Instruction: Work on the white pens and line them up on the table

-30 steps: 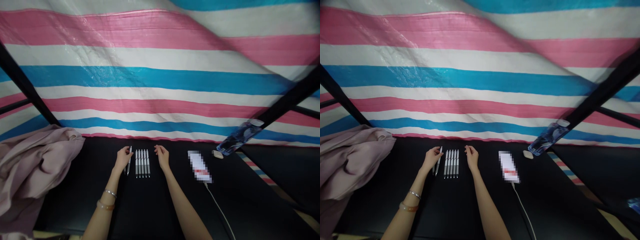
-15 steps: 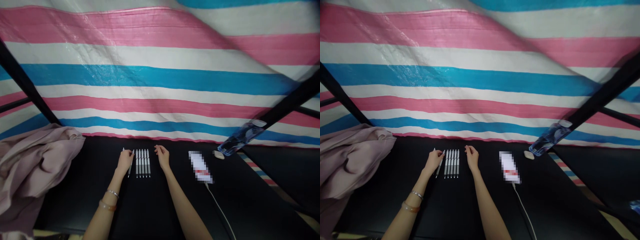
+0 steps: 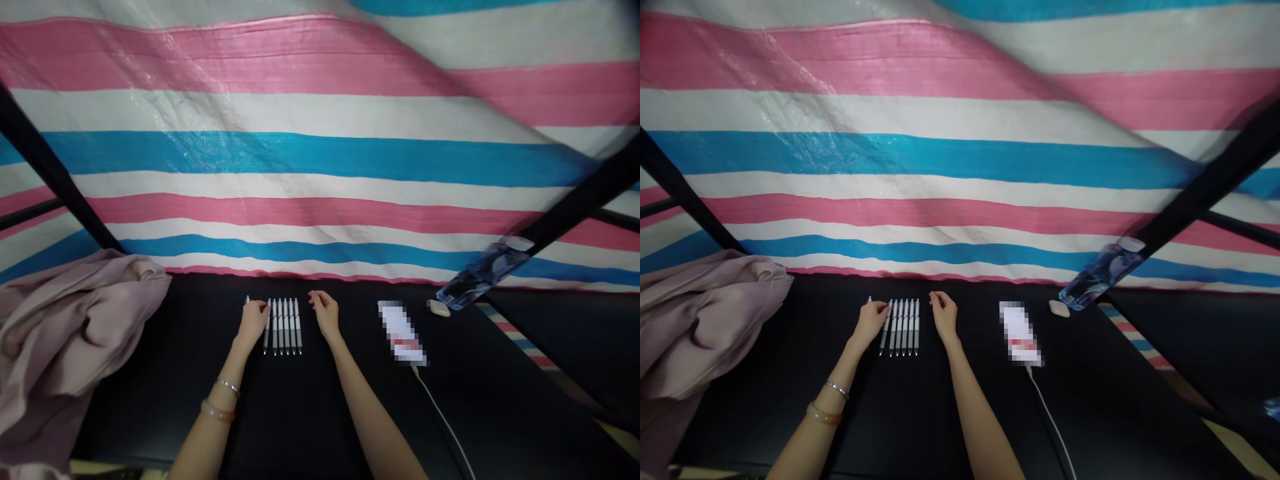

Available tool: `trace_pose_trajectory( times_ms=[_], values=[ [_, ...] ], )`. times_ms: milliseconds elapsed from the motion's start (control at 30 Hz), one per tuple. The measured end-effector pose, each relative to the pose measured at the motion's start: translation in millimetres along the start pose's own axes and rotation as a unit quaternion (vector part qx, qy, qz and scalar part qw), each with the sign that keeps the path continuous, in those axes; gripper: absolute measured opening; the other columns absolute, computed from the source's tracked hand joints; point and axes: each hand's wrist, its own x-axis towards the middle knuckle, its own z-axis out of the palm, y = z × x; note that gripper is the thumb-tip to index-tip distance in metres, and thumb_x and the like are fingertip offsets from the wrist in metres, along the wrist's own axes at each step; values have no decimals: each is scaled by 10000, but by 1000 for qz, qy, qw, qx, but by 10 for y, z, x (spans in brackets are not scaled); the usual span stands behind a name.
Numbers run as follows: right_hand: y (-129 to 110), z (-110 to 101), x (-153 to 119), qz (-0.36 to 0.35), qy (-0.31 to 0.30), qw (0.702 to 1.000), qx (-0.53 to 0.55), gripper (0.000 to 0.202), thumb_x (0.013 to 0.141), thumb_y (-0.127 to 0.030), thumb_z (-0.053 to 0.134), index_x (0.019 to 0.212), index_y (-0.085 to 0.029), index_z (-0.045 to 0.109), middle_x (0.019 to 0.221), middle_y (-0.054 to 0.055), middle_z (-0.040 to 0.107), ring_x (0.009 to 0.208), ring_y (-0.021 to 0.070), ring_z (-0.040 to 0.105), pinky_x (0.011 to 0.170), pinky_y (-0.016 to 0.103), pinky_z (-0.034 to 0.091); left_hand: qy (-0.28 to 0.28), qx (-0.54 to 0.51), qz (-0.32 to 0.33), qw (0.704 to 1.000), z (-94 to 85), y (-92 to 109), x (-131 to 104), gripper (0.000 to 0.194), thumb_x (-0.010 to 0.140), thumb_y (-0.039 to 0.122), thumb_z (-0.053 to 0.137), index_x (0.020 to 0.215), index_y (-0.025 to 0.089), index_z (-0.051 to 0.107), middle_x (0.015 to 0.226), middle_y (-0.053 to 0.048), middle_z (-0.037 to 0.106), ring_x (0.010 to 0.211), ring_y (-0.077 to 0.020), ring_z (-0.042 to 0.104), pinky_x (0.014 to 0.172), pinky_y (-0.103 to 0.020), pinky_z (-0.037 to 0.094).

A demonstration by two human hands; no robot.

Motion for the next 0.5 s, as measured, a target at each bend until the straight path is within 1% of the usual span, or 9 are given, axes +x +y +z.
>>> trace_pose_trajectory(
  times_ms=[133,300,500],
  values=[
    [8,2,1,-4,0,1000,-1,387,709,-523,545,745,-152,651,581,16,582,553,138,516,538,249,401,-6,0,3,1000,0,2,0,213,794,147,473,750,126,681,690,-58,658,656,-151,595,664,-259,421],
    [-16,-2,-10,0,-9,1000,1,347,706,-492,558,755,-159,646,618,16,596,592,148,545,546,247,406,3,-4,4,1000,1,-14,6,221,770,104,480,876,120,673,755,-65,670,680,-143,605,698,-264,445],
    [-13,2,-13,0,-8,1000,2,328,701,-469,564,751,-154,644,610,21,598,598,155,550,537,249,405,0,-19,-11,1000,17,-39,15,225,768,104,489,907,125,666,656,-36,641,604,-134,589,668,-276,472]
  ],
)
